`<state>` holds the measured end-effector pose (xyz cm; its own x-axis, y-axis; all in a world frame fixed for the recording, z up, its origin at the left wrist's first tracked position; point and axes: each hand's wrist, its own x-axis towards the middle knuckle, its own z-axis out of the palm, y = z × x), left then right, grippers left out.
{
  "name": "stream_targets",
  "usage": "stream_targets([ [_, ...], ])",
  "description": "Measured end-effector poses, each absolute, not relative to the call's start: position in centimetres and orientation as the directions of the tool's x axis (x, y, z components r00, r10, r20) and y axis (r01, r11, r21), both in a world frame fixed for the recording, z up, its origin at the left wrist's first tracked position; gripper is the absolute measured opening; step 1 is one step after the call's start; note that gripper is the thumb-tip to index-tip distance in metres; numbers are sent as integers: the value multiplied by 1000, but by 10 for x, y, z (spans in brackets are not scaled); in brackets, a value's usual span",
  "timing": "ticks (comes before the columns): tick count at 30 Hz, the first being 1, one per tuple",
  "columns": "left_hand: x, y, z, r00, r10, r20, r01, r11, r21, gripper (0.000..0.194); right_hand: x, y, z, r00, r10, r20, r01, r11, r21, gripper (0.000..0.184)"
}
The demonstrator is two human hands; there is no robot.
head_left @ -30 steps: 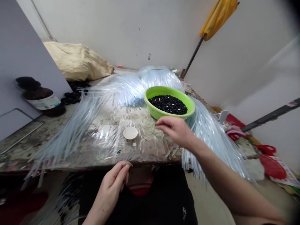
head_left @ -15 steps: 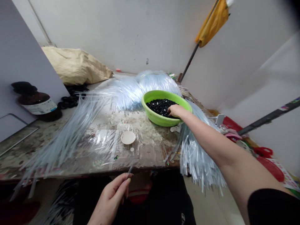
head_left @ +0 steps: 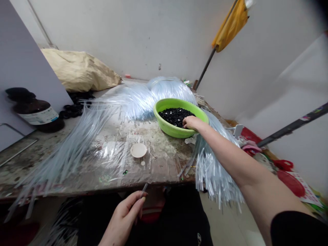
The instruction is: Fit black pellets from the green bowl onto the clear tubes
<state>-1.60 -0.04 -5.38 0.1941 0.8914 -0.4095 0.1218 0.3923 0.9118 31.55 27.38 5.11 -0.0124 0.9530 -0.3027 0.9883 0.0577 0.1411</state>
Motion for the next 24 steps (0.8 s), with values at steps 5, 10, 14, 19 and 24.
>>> stream_targets([
  [5, -17, -3, -60, 211, 894, -396, 118, 378, 918, 64, 312, 275, 50, -18, 975, -222, 998, 32, 59, 28],
  [10, -18, -2, -55, 190, 887, -422, 117, 406, 906, 65, 311, 269, 57, 2, 999, -34, 998, -4, -67, 12],
  [14, -15, 0, -50, 160, 895, -417, 114, 403, 908, 66, 313, 263, 62, 23, 998, 50, 983, -14, -182, 11],
  [19, -13, 0, -53, 166, 890, -425, 99, 414, 905, 66, 315, 257, 59, 47, 994, 98, 937, -10, -349, 5],
  [24, -14, 2, -52, 144, 887, -438, 72, 432, 899, 66, 314, 251, 57, 68, 982, 178, 848, 37, -529, 9],
])
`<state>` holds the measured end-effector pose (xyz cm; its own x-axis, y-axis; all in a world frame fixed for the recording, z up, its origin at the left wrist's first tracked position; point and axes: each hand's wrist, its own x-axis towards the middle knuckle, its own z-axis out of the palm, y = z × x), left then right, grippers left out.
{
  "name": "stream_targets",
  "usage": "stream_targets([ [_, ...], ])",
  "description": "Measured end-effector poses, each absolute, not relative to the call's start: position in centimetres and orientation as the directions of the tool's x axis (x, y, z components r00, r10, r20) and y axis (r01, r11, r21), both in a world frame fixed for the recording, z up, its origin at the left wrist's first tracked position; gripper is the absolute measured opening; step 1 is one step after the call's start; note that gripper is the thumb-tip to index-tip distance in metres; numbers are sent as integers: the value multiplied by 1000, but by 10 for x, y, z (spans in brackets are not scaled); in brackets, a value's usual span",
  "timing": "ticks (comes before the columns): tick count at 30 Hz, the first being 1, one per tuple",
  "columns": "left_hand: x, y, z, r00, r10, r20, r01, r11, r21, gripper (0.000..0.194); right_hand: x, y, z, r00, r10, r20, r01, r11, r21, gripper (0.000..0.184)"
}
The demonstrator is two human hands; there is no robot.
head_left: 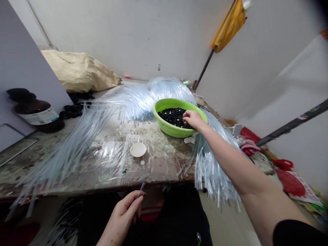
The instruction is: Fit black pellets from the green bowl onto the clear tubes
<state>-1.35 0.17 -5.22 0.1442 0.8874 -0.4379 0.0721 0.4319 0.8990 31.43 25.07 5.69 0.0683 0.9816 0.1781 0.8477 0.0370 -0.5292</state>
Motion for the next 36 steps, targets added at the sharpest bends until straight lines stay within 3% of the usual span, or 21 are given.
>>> stream_targets([
  [6, -13, 3, -47, 86, 894, -439, 26, 439, 898, 56, 297, 222, 69, 79, 955, 285, 677, 159, -719, 13],
  [9, -12, 4, -39, 22, 898, -440, -26, 441, 897, 45, 274, 184, 71, -29, 946, 323, 499, 293, -815, 6],
  [17, -6, 19, -17, 101, 906, -412, -224, 424, 877, 30, 215, 89, 50, -345, 893, 289, 394, 417, -819, 10],
  [24, 8, 23, -6, 181, 923, -339, -307, 380, 872, 24, 195, 58, 29, -346, 931, 116, 298, 226, -927, 7],
  [36, 12, 19, -11, 283, 898, -337, -355, 424, 833, 25, 184, 41, 3, -355, 888, 294, 351, 418, -838, 6],
])
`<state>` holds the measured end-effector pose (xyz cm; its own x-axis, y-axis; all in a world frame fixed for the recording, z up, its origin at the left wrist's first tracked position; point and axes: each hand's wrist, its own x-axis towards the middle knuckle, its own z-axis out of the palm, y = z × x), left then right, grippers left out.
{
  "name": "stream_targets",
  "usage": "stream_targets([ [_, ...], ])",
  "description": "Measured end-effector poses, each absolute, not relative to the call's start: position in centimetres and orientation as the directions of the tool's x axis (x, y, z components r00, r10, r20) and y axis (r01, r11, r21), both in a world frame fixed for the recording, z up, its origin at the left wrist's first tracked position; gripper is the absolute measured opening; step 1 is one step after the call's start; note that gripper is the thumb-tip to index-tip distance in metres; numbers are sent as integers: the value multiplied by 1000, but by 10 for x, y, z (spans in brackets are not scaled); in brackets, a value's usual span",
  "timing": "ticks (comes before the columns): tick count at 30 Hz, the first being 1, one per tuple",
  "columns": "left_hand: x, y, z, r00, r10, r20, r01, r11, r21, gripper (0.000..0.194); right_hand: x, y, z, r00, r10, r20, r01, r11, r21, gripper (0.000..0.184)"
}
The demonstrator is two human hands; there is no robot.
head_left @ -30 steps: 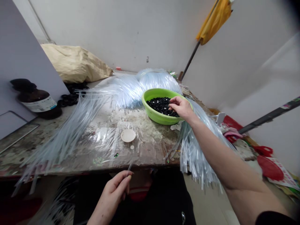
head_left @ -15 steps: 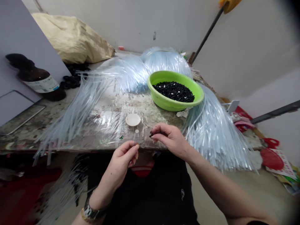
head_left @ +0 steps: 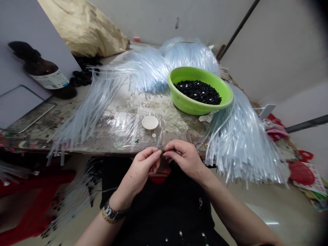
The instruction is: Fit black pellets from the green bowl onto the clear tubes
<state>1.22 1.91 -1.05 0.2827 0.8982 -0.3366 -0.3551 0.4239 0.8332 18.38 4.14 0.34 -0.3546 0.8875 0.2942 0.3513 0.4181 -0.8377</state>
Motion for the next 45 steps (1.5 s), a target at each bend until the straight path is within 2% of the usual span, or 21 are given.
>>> stream_targets([
  [7, 11, 19, -13, 325, 871, -369, -401, 480, 780, 27, 183, 32, 9, -421, 833, 359, 445, 534, -718, 6],
  [15, 11, 21, -18, 382, 839, -387, -445, 534, 719, 27, 182, 31, 6, -399, 824, 401, 455, 558, -694, 7],
  [21, 12, 24, -19, 363, 832, -419, -471, 552, 688, 28, 180, 35, 3, -367, 861, 351, 429, 492, -757, 3],
  [26, 13, 26, -18, 306, 855, -419, -521, 519, 678, 28, 177, 37, -1, -323, 891, 318, 413, 435, -800, 10],
  [31, 18, 28, -18, 234, 856, -460, -531, 509, 677, 27, 171, 38, -8, -282, 908, 309, 461, 411, -786, 12],
  [36, 24, 34, -20, 190, 882, -430, -536, 460, 708, 25, 167, 45, -12, -269, 918, 291, 513, 392, -763, 13],
  [45, 24, 39, -23, 171, 892, -418, -622, 427, 657, 25, 166, 43, -9, -256, 919, 300, 474, 390, -790, 9],
])
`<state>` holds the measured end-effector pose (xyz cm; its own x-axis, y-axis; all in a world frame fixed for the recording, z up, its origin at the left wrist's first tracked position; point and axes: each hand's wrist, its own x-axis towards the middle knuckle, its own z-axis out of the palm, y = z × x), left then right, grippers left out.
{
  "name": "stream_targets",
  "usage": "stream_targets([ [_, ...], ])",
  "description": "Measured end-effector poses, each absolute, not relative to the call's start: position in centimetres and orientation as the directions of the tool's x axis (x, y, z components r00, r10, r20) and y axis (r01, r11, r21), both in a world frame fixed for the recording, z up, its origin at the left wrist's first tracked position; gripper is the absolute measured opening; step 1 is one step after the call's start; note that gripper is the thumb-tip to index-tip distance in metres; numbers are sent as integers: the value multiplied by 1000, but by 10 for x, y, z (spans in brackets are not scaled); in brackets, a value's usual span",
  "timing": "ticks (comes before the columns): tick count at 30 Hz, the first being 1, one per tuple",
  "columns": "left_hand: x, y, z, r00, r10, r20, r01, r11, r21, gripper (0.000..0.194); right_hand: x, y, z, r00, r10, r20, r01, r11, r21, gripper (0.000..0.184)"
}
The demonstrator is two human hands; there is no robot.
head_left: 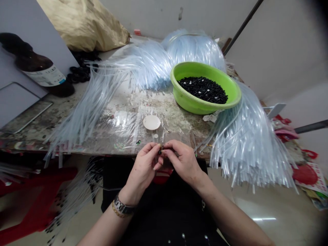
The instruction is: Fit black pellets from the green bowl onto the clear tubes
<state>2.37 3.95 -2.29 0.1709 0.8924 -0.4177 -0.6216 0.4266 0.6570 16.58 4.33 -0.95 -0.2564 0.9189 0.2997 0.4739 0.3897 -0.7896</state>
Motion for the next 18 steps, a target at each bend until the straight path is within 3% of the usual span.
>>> stream_targets([
  [10, 32, 35, -23, 40, 917, -397, -662, 322, 676, 25, 160, 34, -8, -346, 891, 293, 644, 453, -616, 15],
  [18, 28, 26, -22, 59, 927, -370, -614, 326, 719, 20, 165, 34, -2, -329, 902, 281, 547, 424, -721, 12],
])
